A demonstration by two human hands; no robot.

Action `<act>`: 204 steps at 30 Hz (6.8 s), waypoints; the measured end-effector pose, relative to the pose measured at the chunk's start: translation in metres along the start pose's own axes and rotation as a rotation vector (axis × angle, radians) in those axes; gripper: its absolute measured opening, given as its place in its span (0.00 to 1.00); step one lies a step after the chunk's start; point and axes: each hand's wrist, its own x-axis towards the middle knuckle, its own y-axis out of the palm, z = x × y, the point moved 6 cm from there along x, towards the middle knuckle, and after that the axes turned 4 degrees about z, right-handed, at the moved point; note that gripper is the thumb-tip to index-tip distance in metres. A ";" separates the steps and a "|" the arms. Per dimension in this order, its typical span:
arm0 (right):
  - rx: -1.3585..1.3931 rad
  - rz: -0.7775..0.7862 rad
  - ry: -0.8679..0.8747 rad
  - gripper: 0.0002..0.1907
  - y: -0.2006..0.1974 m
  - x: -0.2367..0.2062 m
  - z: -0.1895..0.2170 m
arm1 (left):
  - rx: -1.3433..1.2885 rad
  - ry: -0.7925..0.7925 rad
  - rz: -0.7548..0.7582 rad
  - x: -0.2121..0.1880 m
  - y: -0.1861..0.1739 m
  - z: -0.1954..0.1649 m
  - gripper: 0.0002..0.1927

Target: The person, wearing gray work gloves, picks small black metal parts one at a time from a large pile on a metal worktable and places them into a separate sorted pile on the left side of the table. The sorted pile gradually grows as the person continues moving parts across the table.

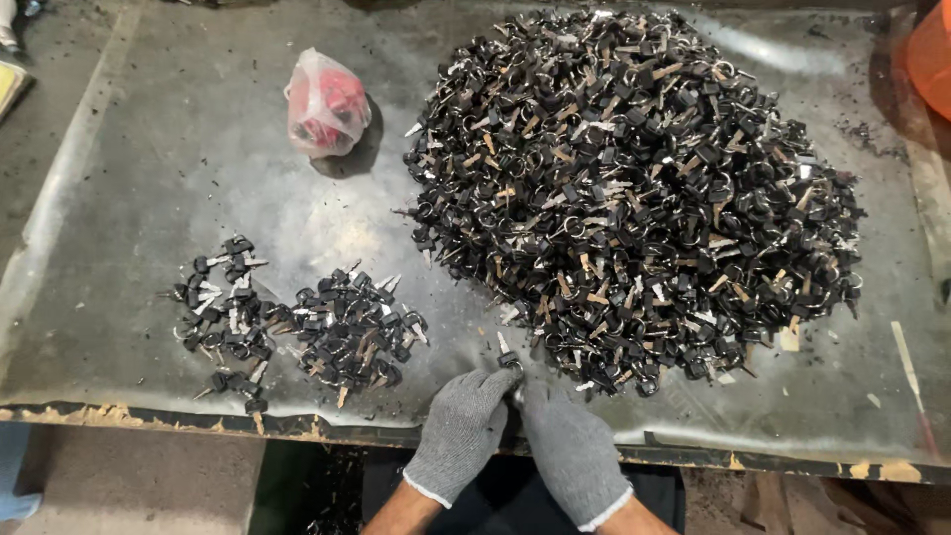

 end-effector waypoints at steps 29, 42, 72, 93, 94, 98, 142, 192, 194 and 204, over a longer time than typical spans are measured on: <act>0.202 0.520 0.172 0.30 0.010 0.003 -0.020 | 0.099 -0.013 -0.056 -0.001 -0.005 -0.010 0.06; 0.215 0.474 0.343 0.26 0.001 0.001 -0.021 | 0.012 -0.231 -0.432 0.017 -0.031 0.019 0.04; 0.264 0.477 0.312 0.25 0.007 -0.016 -0.030 | 0.125 -0.336 0.180 0.024 -0.002 0.002 0.14; 0.019 0.452 0.259 0.17 0.029 0.003 -0.019 | 0.293 -0.015 0.109 0.012 0.020 0.000 0.18; 0.013 0.423 0.199 0.15 0.025 0.005 -0.018 | 0.262 -0.020 0.092 0.012 0.016 -0.001 0.15; 0.290 0.523 0.153 0.16 0.008 0.006 -0.036 | 0.008 -0.261 0.092 0.011 0.006 0.012 0.18; 0.462 0.523 0.048 0.26 0.018 0.014 -0.031 | 0.081 -0.067 0.043 0.009 -0.002 -0.010 0.19; 0.167 0.619 0.461 0.15 0.019 -0.017 -0.025 | -0.219 -0.316 0.187 0.027 -0.010 0.008 0.13; 0.225 0.643 0.447 0.21 0.016 -0.016 -0.026 | -0.037 -0.338 0.092 0.017 -0.015 0.009 0.14; 0.228 0.379 0.208 0.34 0.002 0.004 -0.008 | -0.014 -0.221 0.124 0.017 -0.014 0.004 0.08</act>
